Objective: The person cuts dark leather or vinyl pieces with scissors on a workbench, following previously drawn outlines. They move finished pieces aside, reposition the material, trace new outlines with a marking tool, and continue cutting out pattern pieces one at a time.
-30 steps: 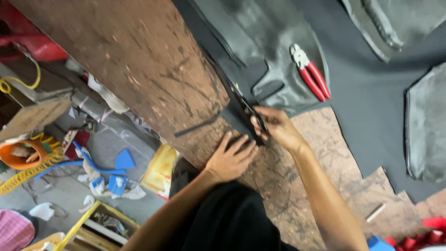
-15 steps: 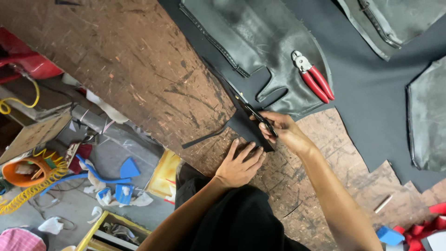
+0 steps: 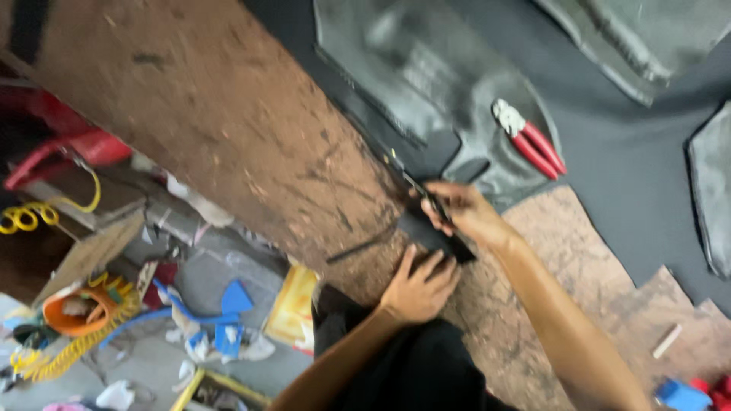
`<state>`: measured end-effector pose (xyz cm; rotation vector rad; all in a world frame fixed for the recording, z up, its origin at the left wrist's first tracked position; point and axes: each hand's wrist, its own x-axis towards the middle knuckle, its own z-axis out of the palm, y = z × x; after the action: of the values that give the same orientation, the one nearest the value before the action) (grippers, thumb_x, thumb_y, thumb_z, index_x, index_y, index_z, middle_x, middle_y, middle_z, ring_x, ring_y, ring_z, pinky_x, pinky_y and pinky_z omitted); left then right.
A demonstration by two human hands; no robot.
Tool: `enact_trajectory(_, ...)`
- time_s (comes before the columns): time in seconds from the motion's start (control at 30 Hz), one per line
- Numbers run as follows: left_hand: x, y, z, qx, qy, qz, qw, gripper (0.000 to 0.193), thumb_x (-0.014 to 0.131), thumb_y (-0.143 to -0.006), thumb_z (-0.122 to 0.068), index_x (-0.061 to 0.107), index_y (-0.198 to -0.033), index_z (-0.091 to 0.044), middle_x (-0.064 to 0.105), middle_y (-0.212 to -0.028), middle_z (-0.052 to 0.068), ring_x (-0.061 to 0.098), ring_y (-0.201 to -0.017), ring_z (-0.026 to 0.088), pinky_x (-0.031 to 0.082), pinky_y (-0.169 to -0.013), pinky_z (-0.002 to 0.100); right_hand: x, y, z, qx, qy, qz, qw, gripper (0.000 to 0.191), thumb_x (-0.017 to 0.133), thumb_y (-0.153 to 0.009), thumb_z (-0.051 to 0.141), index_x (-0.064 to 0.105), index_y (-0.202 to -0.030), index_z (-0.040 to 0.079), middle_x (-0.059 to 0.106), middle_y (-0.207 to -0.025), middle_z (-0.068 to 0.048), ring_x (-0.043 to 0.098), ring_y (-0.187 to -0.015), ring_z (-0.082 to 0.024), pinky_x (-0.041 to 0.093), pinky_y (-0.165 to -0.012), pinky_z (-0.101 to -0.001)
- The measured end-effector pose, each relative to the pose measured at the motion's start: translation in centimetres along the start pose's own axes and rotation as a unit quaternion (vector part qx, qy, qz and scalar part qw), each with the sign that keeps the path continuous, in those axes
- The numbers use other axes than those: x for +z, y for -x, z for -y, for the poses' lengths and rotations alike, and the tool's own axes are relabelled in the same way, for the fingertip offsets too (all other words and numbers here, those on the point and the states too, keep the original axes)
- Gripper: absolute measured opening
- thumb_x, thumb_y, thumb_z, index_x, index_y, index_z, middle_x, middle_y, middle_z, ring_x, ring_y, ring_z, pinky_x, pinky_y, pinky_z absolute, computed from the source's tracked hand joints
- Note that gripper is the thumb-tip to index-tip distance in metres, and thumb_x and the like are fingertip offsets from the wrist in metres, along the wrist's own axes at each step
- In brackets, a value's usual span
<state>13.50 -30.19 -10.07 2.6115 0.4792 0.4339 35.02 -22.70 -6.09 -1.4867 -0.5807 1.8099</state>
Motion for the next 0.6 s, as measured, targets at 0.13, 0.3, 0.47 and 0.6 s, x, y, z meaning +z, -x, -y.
enact_trajectory(0.13,0.1,-0.1,0.1,-0.008,0.008,0.004,1.000,0.040,0.056,-0.097,-0.032,0.069,-0.130,-0.014,0.061,-0.143,0.004,0.051,-0.140,0.028,0.030,-0.118,0.068,0.3,-0.4,0.5,0.064,0.021,-0.027,0.997,0.037,0.069,-0.096,0.023,0.072,-0.126,0.002,0.059,-0.069,-0.001,0.050,-0.056,-0.008,0.040,-0.049,-0.0229)
enact_trajectory(0.3,0.4,0.2,0.1,0.000,-0.003,-0.007,1.000,0.042,0.055,-0.096,-0.033,0.069,-0.131,-0.014,0.060,-0.143,0.005,0.050,-0.139,0.027,0.031,-0.117,0.069,1.1,-2.9,1.0,-0.019,0.009,0.006,1.000,0.030,0.066,-0.105,0.024,0.068,-0.117,-0.004,0.058,-0.076,0.002,0.052,-0.065,-0.005,0.041,-0.054,-0.0223)
enact_trajectory(0.47,0.7,0.4,0.5,0.003,-0.003,-0.010,1.000,0.040,0.057,-0.097,-0.032,0.069,-0.129,-0.012,0.060,-0.143,0.006,0.051,-0.139,0.028,0.030,-0.117,0.069,1.9,-3.7,2.0,0.021,0.042,-0.021,0.999,0.037,0.068,-0.098,0.025,0.071,-0.127,0.003,0.058,-0.069,0.002,0.049,-0.057,-0.006,0.040,-0.049,-0.0233)
enact_trajectory(0.6,0.7,0.2,0.8,0.014,-0.003,-0.026,1.000,0.038,0.057,-0.097,-0.032,0.069,-0.126,-0.012,0.060,-0.143,0.007,0.051,-0.139,0.029,0.032,-0.117,0.070,2.7,-3.8,3.3,0.023,0.058,-0.023,0.998,0.037,0.068,-0.097,0.025,0.070,-0.127,0.003,0.059,-0.069,0.002,0.049,-0.057,-0.006,0.040,-0.049,-0.0240)
